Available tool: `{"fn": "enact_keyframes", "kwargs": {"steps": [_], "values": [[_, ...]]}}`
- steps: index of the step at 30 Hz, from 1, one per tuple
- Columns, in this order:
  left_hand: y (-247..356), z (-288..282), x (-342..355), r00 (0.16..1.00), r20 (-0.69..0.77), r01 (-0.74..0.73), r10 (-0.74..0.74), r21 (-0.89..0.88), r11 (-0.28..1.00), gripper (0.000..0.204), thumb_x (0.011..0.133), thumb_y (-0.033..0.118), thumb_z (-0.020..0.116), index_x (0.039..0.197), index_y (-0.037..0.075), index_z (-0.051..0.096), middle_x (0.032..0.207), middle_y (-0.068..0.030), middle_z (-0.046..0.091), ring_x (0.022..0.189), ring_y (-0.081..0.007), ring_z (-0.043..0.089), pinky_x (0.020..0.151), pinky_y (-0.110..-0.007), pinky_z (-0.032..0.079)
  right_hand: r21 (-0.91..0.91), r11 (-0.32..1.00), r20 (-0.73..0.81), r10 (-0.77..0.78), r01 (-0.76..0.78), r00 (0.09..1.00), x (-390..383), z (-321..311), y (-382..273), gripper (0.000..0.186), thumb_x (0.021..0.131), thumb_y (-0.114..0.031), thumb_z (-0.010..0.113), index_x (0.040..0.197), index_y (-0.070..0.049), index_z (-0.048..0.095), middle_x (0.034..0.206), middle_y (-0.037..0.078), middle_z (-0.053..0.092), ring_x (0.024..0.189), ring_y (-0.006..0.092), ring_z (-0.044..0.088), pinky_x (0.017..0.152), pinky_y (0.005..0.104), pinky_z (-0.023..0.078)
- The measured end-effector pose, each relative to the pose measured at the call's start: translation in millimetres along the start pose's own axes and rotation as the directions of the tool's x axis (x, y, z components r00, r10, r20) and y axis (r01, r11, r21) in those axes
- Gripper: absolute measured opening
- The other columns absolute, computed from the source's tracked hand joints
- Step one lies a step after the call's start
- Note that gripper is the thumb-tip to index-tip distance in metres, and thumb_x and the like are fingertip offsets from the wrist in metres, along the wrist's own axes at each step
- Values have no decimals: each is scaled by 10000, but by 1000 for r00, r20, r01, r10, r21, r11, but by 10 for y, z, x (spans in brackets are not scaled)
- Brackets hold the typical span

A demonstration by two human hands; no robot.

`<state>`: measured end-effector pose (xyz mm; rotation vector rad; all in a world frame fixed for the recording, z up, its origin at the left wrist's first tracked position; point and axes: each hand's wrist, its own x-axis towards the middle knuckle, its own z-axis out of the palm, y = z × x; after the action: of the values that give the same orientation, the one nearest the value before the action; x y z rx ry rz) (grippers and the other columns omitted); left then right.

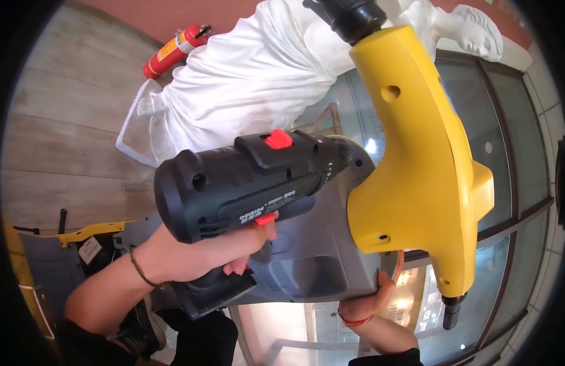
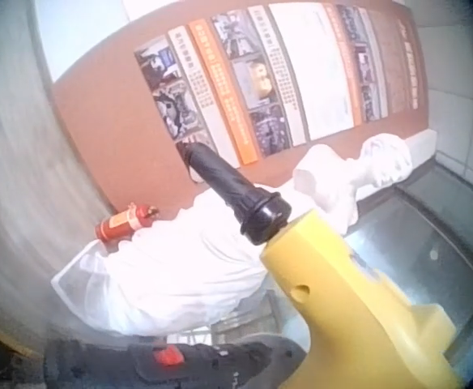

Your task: The recorder is using a screwdriver and an electric drill to remove and install screws on the body panels of a yellow electric scooter.

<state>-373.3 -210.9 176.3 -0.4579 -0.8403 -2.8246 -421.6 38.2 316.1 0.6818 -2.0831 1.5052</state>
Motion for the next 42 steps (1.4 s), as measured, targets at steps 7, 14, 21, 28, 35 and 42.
{"fn": "enact_keyframes", "kwargs": {"steps": [7, 14, 21, 28, 35, 42], "values": [[82, -202, 240, 996, 81, 26, -41, 175, 984, 153, 844, 128, 658, 929, 9, 614, 672, -16, 590, 500, -60, 519, 467, -223, 418, -84, 996, -31, -19, 16, 999, 11, -19, 7, 662, 744, -206, 428, 1371, 2, 390, 1316, 172, 431, 1193, 289, 442, 1024, 390, 349], [90, -279, 404, 823, 300, -558, 483, 588, 586, 338, 761, 196, 737, 1009, 8, 603, 946, -110, 630, 798, -225, 618, 756, -339, 501, -147, 989, 14, -33, 34, 999, 37, -69, 26, 665, 746, -243, 416, 1360, 11, 396, 1285, 171, 453, 1159, 277, 462, 992, 373, 370], [393, -257, 597, 982, 128, 86, -138, 347, 934, 161, 810, 128, 661, 894, -8, 636, 683, -45, 626, 471, -80, 535, 446, -229, 426, -48, 999, -29, -17, 16, 999, 35, -42, 58, 655, 745, -266, 417, 1336, 16, 413, 1235, 149, 485, 1140, 262, 478, 972, 365, 380], [585, -177, 703, 977, 152, 90, -147, 329, 940, 220, 796, 134, 623, 935, -36, 615, 753, -94, 638, 467, -108, 552, 410, -251, 434, -137, 988, 34, -72, 76, 997, 41, -33, 54, 650, 742, -265, 427, 1324, 23, 422, 1241, 155, 482, 1137, 262, 478, 977, 362, 378], [642, -131, 714, 973, 162, 82, -167, 432, 898, 238, 775, 165, 614, 925, -20, 610, 728, -74, 615, 463, -105, 549, 410, -248, 437, -99, 995, -11, -30, 29, 999, 54, -2, 40, 631, 728, -262, 414, 1290, 25, 437, 1201, 149, 489, 1108, 255, 480, 961, 350, 377], [655, -149, 749, 971, 142, 91, -194, 530, 843, 252, 761, 218, 616, 891, 2, 611, 728, -74, 613, 466, -111, 556, 421, -248, 444, -58, 998, -16, 10, -11, 1000, 43, 91, 0, 621, 724, -260, 402, 1278, 18, 440, 1189, 142, 485, 1107, 252, 474, 953, 346, 377]]}}
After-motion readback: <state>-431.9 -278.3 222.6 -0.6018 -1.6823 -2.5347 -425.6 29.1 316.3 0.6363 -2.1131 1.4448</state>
